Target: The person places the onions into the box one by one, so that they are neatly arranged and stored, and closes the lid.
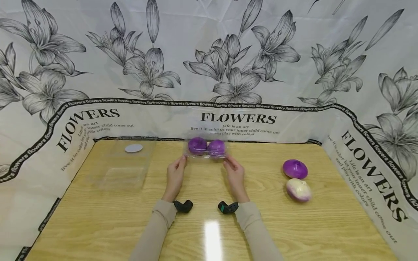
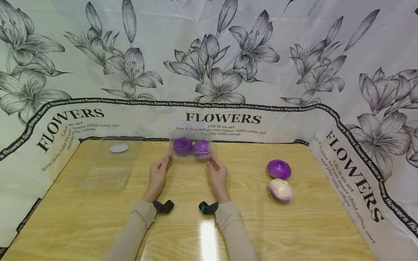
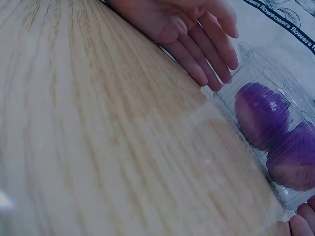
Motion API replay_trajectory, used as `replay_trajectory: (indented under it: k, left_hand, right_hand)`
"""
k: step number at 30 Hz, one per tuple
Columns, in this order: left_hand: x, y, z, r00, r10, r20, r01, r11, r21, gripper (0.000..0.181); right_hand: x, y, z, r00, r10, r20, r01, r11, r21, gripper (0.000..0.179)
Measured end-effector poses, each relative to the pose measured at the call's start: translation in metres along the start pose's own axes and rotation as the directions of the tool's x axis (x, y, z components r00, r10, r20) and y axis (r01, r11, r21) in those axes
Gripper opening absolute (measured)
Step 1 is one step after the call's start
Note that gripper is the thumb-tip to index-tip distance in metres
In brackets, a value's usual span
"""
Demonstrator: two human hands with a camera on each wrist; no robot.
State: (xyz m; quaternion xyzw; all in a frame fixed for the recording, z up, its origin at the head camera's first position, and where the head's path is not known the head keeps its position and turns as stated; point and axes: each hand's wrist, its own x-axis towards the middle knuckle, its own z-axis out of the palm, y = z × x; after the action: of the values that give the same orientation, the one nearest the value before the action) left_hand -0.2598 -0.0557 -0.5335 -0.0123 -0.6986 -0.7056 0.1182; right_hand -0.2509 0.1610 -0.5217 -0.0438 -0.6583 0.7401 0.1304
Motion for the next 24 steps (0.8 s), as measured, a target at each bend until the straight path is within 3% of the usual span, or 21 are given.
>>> replay_trajectory:
  k: [6, 10, 14, 17, 21, 24]
  left_hand:
    - [-0.005, 0.004, -0.004, 1.000, -0.021, -0.008, 0.021, 1.000, -0.003, 0.039]
    - [-0.015, 0.009, -0.006, 0.999, -0.024, -0.021, 0.024, 1.000, -0.020, 0.038]
    - [-0.035, 0.013, -0.012, 0.999, -0.008, -0.033, 0.007, 0.998, -0.055, 0.036]
    - [-0.054, 0.017, -0.021, 0.999, 0.032, -0.042, -0.035, 0.996, -0.088, 0.033]
    - [-0.077, 0.022, -0.040, 0.992, 0.108, -0.071, -0.114, 0.989, -0.094, 0.029]
    - [-0.095, 0.030, -0.060, 0.978, 0.161, -0.131, -0.169, 0.984, -0.059, 0.027]
  right_hand:
    - [-0.006, -0.003, 0.003, 1.000, -0.016, 0.014, 0.016, 1.000, 0.004, 0.040]
    - [-0.016, -0.007, 0.004, 0.998, -0.045, -0.049, 0.046, 0.999, 0.023, 0.038]
    - [-0.029, -0.010, 0.008, 0.985, -0.086, -0.149, 0.093, 0.995, 0.044, 0.031]
    - [-0.039, -0.010, 0.012, 0.980, -0.106, -0.169, 0.117, 0.991, 0.058, 0.026]
    - [-0.053, -0.011, 0.020, 0.985, -0.104, -0.139, 0.119, 0.987, 0.110, 0.025]
    - [-0.068, -0.017, 0.031, 0.994, -0.075, -0.075, 0.086, 0.985, 0.152, 0.025]
